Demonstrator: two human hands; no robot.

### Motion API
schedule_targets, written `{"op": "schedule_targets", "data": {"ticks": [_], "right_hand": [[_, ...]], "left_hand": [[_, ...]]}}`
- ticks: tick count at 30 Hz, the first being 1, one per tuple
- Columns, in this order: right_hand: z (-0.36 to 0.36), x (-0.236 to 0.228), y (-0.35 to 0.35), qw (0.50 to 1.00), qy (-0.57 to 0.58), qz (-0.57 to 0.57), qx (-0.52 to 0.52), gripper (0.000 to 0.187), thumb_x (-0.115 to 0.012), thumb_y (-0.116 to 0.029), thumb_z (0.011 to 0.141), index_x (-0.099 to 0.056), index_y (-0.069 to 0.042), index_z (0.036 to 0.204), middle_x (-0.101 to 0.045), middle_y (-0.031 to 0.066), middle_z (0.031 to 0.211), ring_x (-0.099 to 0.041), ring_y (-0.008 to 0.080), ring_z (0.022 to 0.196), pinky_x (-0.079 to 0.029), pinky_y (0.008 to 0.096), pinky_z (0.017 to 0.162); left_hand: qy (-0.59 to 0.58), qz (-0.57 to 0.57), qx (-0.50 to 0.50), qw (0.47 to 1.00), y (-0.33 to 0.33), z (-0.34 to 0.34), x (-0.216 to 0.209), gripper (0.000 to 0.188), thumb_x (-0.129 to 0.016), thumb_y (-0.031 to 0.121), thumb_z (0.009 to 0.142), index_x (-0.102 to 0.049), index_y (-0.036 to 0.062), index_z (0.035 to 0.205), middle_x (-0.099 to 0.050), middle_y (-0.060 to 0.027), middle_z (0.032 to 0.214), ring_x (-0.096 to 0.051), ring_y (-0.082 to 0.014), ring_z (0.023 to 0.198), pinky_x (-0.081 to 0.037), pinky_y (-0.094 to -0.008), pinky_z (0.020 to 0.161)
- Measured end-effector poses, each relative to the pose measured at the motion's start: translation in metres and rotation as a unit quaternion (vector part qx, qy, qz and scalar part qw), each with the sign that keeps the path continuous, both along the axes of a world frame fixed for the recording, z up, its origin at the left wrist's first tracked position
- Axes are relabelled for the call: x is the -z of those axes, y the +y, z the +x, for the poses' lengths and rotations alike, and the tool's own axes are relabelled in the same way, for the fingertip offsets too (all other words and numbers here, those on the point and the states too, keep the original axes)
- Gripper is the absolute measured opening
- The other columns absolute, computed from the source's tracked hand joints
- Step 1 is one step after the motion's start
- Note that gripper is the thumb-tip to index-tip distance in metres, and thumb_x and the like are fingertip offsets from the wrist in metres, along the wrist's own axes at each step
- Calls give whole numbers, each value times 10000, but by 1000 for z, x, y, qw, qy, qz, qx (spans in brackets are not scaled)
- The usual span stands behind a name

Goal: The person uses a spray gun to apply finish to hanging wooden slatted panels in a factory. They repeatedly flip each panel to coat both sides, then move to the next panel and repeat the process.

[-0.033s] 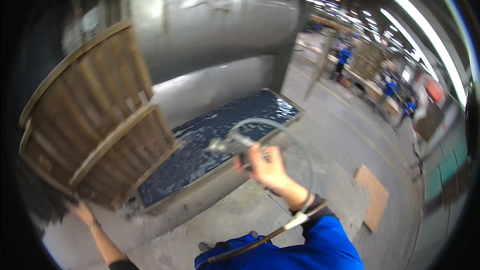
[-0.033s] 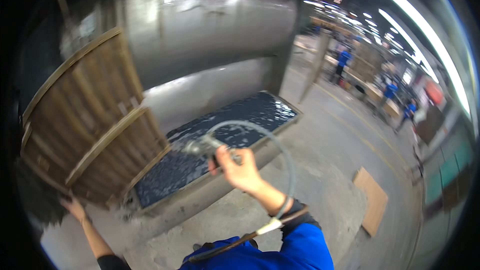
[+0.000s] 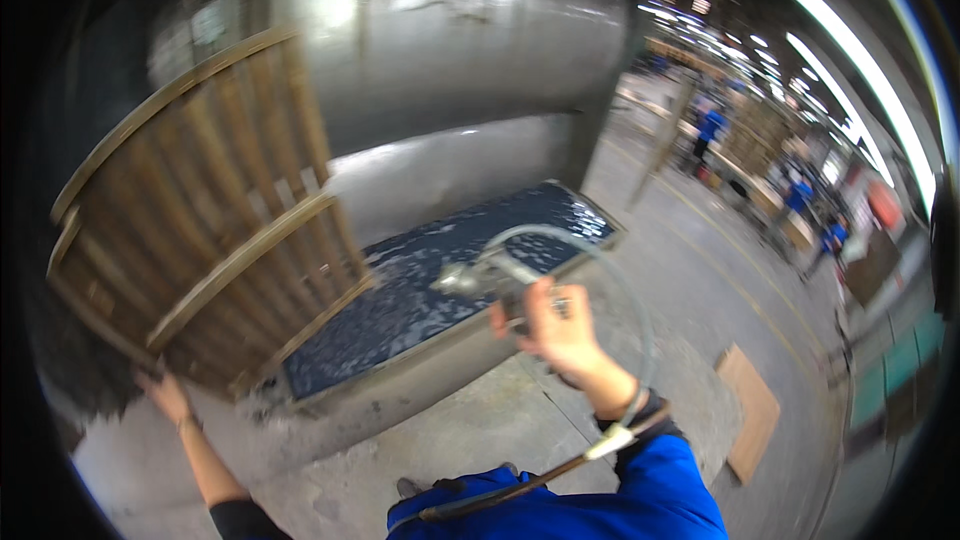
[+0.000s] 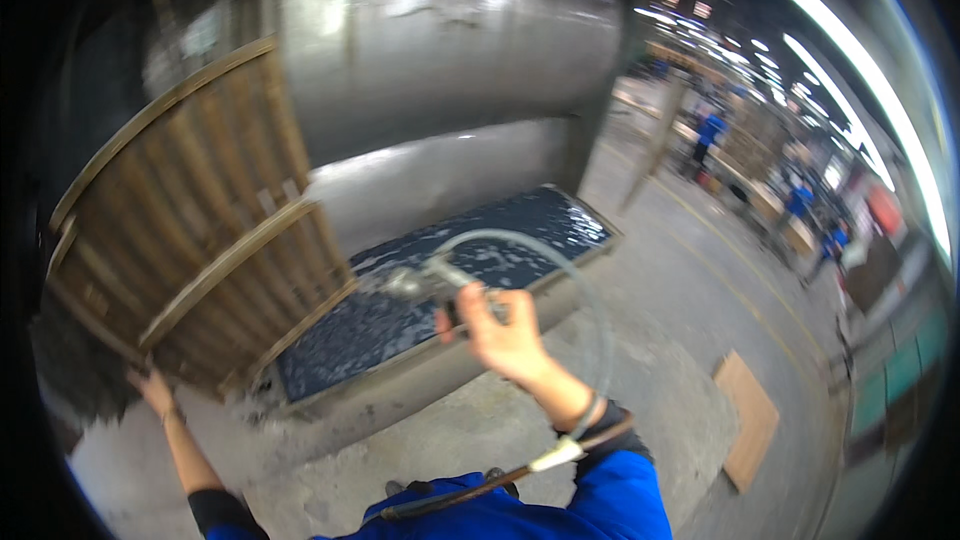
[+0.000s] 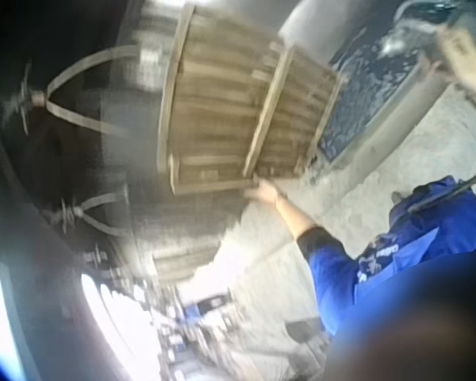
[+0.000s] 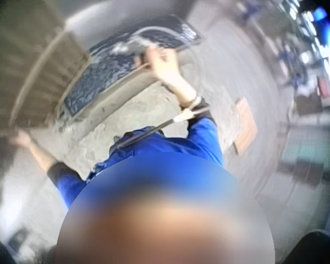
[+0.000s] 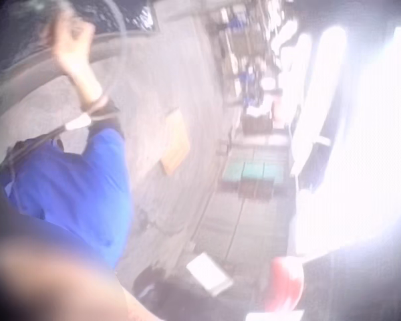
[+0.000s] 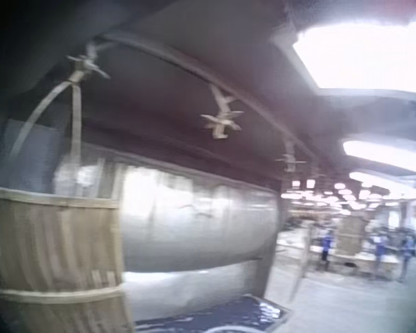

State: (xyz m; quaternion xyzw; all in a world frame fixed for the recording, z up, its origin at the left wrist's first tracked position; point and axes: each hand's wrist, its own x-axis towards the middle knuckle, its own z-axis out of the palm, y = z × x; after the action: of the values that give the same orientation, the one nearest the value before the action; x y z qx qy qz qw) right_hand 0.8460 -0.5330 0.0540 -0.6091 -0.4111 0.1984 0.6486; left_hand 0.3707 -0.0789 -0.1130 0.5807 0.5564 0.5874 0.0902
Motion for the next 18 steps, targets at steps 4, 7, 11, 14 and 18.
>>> {"op": "schedule_targets", "data": {"ticks": [4, 7, 11, 14, 18], "right_hand": [[-41, -60, 24, 993, -79, 15, -89, 823, -307, -689, 1020, -616, 44, 1232, -663, 100, 776, -434, 45, 481, -314, 199, 414], [-75, -83, 34, 989, -109, 19, -100, 655, -396, -557, 1064, -673, 36, 1079, -676, 66, 783, -521, 64, 574, -397, 222, 498], [-99, -102, 38, 987, -108, 1, -121, 589, -518, -497, 1061, -698, 19, 841, -669, 34, 752, -624, 96, 703, -495, 259, 632], [-111, -114, 48, 985, -125, 1, -117, 625, -510, -532, 1053, -696, 16, 819, -666, 38, 730, -627, 94, 692, -500, 263, 631], [-128, -121, 62, 987, -105, 27, -117, 660, -503, -572, 1041, -693, 7, 788, -668, 38, 713, -629, 95, 679, -509, 265, 630]], "left_hand": [[-170, -59, 203, 963, 59, -30, 27, 643, -626, 175, 1005, -336, 24, 1559, -468, -185, 1524, -506, -281, 1365, -387, -366, 1121], [-204, -85, 285, 933, 78, -35, 33, 645, -636, 148, 989, -359, 83, 1568, -480, -198, 1515, -586, -275, 1282, -445, -370, 1077], [-161, -87, 269, 946, 85, -32, 35, 645, -660, 143, 972, -387, 69, 1552, -520, -214, 1473, -582, -294, 1283, -440, -363, 1081], [-121, -61, 253, 958, 106, -33, 38, 658, -669, 148, 968, -376, 63, 1550, -499, -216, 1487, -566, -296, 1297, -426, -368, 1092], [-118, -24, 226, 967, 137, -37, 53, 713, -709, 123, 937, -345, 26, 1543, -452, -213, 1522, -495, -292, 1367, -371, -379, 1138]]}}
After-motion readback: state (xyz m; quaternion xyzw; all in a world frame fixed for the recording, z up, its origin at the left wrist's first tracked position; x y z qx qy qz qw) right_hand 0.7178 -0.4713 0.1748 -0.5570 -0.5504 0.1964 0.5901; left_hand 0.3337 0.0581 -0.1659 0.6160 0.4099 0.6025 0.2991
